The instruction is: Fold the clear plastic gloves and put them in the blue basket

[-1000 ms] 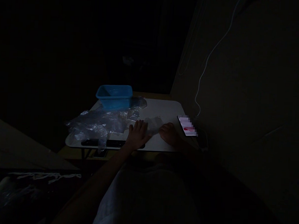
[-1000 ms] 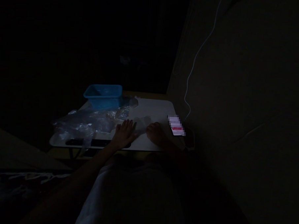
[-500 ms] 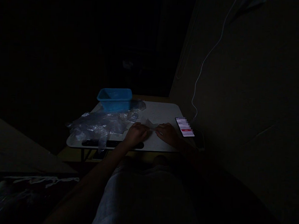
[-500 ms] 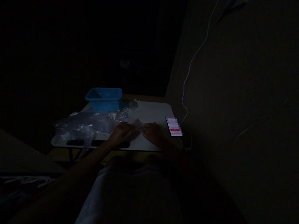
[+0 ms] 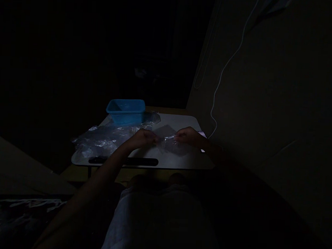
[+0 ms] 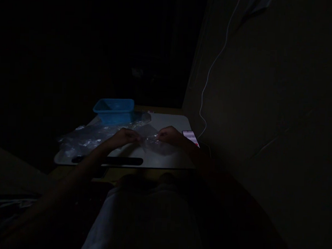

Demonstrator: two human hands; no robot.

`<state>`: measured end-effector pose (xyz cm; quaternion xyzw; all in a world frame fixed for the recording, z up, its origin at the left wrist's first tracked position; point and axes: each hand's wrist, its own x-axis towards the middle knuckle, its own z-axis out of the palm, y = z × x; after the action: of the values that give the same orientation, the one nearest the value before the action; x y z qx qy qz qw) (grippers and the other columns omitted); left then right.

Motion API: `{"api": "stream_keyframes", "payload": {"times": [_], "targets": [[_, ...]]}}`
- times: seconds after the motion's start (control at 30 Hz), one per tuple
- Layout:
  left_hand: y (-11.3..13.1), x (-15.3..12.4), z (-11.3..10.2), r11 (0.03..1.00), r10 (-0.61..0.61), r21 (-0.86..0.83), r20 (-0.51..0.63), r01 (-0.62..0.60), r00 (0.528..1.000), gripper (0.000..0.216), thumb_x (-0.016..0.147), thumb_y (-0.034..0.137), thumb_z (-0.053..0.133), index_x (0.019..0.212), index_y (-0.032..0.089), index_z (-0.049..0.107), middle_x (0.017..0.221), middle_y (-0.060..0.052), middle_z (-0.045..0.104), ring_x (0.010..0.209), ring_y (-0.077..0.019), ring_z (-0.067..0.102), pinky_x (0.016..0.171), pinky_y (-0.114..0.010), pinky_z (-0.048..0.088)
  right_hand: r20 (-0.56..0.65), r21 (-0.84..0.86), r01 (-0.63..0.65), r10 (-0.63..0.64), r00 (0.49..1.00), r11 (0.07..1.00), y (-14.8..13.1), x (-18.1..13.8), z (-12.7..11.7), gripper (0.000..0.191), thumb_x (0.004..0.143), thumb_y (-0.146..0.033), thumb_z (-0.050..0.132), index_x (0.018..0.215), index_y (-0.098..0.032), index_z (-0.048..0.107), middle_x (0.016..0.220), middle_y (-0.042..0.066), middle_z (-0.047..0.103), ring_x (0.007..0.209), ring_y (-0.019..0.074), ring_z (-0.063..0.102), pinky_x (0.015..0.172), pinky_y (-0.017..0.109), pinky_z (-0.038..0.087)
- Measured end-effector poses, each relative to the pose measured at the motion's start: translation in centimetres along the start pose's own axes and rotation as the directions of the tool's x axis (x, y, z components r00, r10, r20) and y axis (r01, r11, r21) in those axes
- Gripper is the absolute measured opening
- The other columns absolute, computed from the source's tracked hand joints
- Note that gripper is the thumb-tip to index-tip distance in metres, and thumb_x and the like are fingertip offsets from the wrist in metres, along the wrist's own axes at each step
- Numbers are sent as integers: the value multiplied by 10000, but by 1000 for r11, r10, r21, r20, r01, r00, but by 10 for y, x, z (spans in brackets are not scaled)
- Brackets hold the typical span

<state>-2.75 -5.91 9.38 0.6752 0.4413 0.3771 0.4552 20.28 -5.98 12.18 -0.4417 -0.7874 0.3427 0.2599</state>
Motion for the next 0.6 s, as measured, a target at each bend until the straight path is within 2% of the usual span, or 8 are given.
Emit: {"api": "stream_keyframes", "payload": {"times": [0.13, 0.27, 0.37, 0.43, 0.5, 0.6], "targets": [[-2, -1, -3, 919, -170, -368, -46, 142, 984, 172, 556, 255, 747, 608, 135, 636, 576, -23, 646, 538, -128, 596, 557, -228, 482, 43, 331, -205, 202, 978, 921, 12, 0, 5, 192, 590, -327, 661, 561, -150, 594, 485, -13, 575, 448, 89, 499, 450, 205, 369], [-23, -2, 0, 725, -349, -621, 43, 299, 936, 263, 697, 385, 650, 659, 126, 618, 632, -70, 659, 566, -140, 623, 553, -248, 514, 18, 515, -290, 328, 944, 807, 38, -1, 20, 180, 583, -314, 674, 606, -148, 608, 545, 0, 608, 482, 88, 531, 475, 201, 401], [-41, -2, 7, 676, -389, -644, 101, 358, 916, 247, 663, 353, 686, 670, 110, 642, 660, -82, 670, 596, -142, 632, 618, -263, 534, 3, 579, -311, 380, 925, 753, 57, -2, 30, 150, 590, -291, 662, 579, -155, 598, 528, -15, 588, 487, 85, 531, 491, 201, 416], [-50, -1, 15, 721, -386, -597, 75, 352, 919, 194, 567, 244, 754, 652, 105, 647, 646, -58, 667, 589, -132, 626, 640, -262, 537, 8, 581, -319, 386, 922, 749, 66, -1, 34, 141, 621, -282, 643, 572, -158, 595, 522, -18, 580, 499, 90, 537, 507, 206, 426], [-56, 3, 22, 781, -374, -532, 21, 327, 927, 188, 489, 163, 773, 607, 103, 639, 586, -24, 646, 537, -112, 601, 599, -246, 533, 1, 571, -328, 399, 917, 753, 74, 0, 35, 122, 654, -264, 621, 592, -161, 602, 547, -15, 590, 528, 100, 555, 535, 217, 440], [-59, 11, 30, 833, -354, -474, -59, 286, 933, 167, 470, 151, 753, 562, 106, 621, 533, -1, 615, 501, -100, 575, 530, -222, 511, -22, 510, -330, 395, 918, 795, 82, 5, 35, 119, 689, -255, 606, 611, -165, 610, 569, -16, 595, 549, 113, 569, 540, 227, 453]]}}
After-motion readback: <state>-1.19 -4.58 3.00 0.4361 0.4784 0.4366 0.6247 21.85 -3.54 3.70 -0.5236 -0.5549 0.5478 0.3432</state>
